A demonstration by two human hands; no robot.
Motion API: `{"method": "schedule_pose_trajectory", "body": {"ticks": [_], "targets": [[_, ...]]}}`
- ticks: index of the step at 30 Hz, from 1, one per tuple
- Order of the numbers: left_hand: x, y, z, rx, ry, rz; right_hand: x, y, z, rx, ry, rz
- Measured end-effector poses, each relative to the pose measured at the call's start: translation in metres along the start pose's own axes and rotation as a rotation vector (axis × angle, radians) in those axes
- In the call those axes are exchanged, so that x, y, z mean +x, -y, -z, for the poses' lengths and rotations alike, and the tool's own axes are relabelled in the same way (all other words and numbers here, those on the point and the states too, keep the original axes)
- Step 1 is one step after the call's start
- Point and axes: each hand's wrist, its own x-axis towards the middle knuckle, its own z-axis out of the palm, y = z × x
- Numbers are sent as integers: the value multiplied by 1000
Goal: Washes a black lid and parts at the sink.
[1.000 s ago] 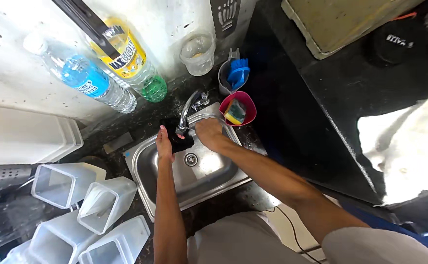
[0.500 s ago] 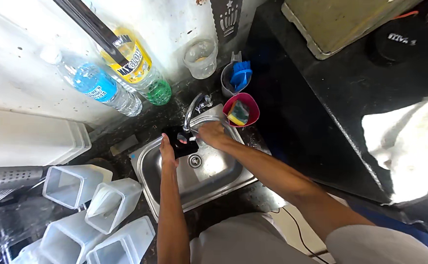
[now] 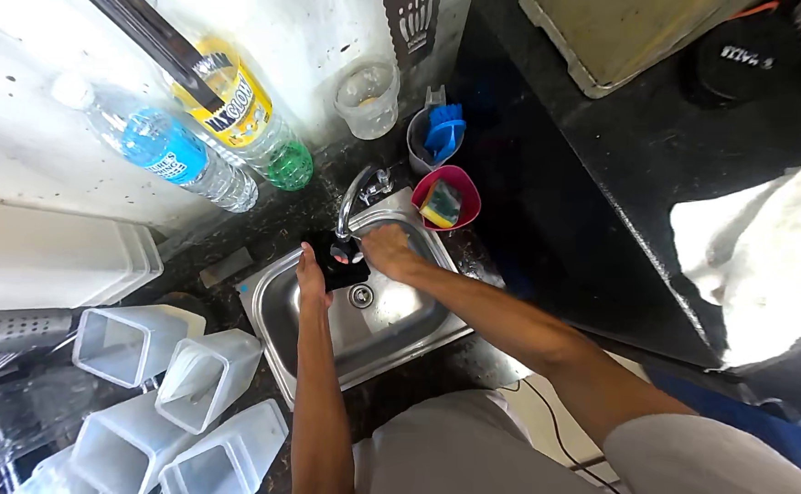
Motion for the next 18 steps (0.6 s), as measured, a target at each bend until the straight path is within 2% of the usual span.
{"method": "schedule_pose_trajectory", "body": {"ticks": [4,6,8,10,13,17,18], "targets": [[-8,9,0,30,-38,-17,-11,0,21,-3,-71,-94],[-10,9,1,-20,-39,-20,-11,-5,24,18,-39,-22],[-14,13,2,-28,-41,-23,-4,-9,6,38,35,15],[-9,21,-3,-52,-71,-43,3,-12,0,39,-10,-25],[-8,29,2,-104,-135,-33,-11,1,19,-11,-67,-91],[-17,23,0,-122,-115,-18,-8,5,5,-87,57,46],[-13,21,-4,-119,-121,-24,1,2,1,-82,27,36]]}}
